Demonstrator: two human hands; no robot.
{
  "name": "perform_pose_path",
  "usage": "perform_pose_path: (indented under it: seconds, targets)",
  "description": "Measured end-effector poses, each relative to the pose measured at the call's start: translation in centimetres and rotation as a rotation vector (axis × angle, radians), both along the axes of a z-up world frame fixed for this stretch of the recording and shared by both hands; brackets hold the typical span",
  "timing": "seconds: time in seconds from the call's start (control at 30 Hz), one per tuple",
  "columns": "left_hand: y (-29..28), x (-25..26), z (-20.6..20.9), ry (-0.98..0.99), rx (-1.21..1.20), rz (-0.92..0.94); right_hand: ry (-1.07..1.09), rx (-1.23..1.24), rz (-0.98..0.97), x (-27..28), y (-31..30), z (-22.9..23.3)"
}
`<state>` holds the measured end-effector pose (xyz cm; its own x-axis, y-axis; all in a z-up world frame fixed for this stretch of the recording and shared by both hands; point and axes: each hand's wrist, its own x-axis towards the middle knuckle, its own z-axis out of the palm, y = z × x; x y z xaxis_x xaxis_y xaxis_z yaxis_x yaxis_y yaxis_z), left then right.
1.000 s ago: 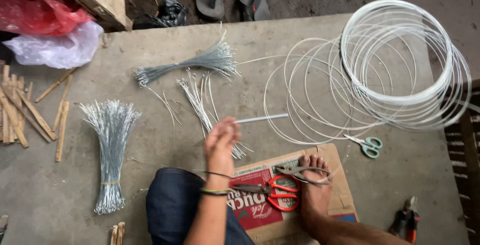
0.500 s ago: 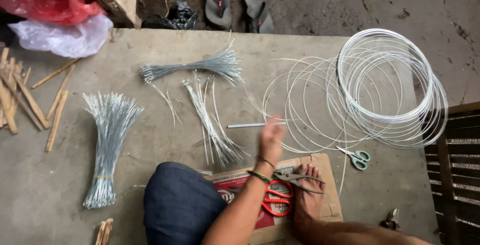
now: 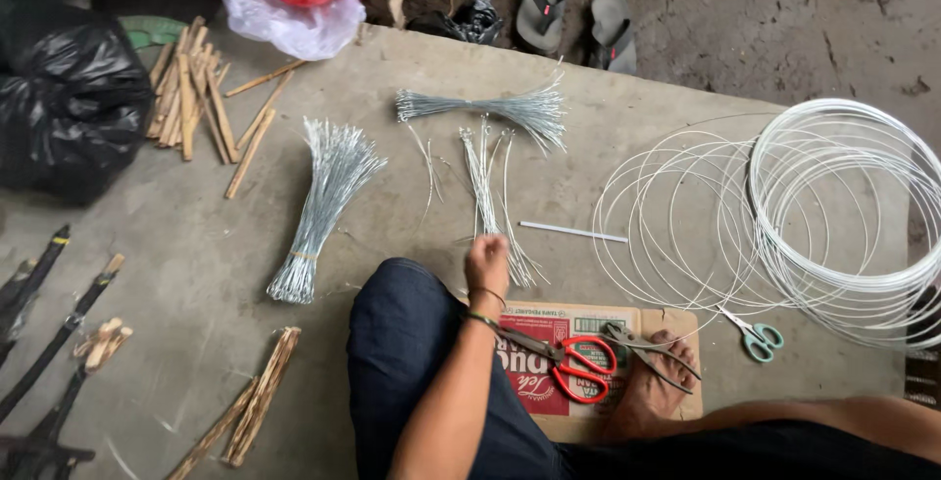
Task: The person sits on the floor and uses pliers to bend thin metal wires into loops. They repeatedly cut wire segments, bend them into circular shapes, and place the finished loops on the floor.
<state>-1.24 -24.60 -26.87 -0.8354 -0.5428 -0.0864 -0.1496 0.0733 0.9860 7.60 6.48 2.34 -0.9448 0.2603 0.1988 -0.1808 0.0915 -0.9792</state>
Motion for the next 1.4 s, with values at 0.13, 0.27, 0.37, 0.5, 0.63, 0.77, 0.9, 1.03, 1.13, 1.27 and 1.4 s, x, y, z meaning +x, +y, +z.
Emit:
perform_pose_path:
  seconds: [0.13,0.27,0.37,0.5,0.63,0.77,0.9,1.03,1.13,1.27,1.4]
  targets:
    - [-5.2,-1.9,-0.2,0.025,-0.213,0.183,0.038,-0.039,0.259,-1.7,2.6,10.5]
    - [-10.7,-2.3,0.9,-0.049,-0.432,0.281,-0.001,0.265,0.516,-2.0,0.2,13.7]
    - [-15.8,-2.8,3.1,-0.059,-0.427,0.326,-0.102,0.647,0.53,-3.4,-1.2,14.3]
    - [-21.9,-1.9,5.9,-0.244,-0.493,0.246,-0.005,0.766,0.663,-5.2,-2.4,14.3]
    - [-23.5,-1.0,8.2,-0.737,-0.685,0.271,-0.019,0.801,0.8,-5.9,-3.1,14.7]
    - [-21.5,-1.6,7.2,-1.008,-0.626,0.094,-0.13,0.877,0.865,-7.6,-3.4,14.2]
    - [-18.7,-1.1,3.7,-0.782,-0.774,0.318,-0.071,0.899,0.874,-9.8,-3.5,13.7]
    - [-16.2,-1.4,2.2,-0.368,-0.725,0.292,-0.004,0.832,0.866,-11.7,-2.8,13.1]
    - [-14.3,-1.5,2.8,-0.06,-0.676,0.295,-0.049,0.84,0.861,-12.8,-2.4,12.6]
    - [-11.9,-0.7,4.4,0.031,-0.418,0.356,-0.173,0.868,0.873,-13.2,-2.3,12.0]
    - [-11.5,0.0,4.8,0.066,-0.384,0.387,-0.194,0.941,0.882,-12.6,-2.9,12.3]
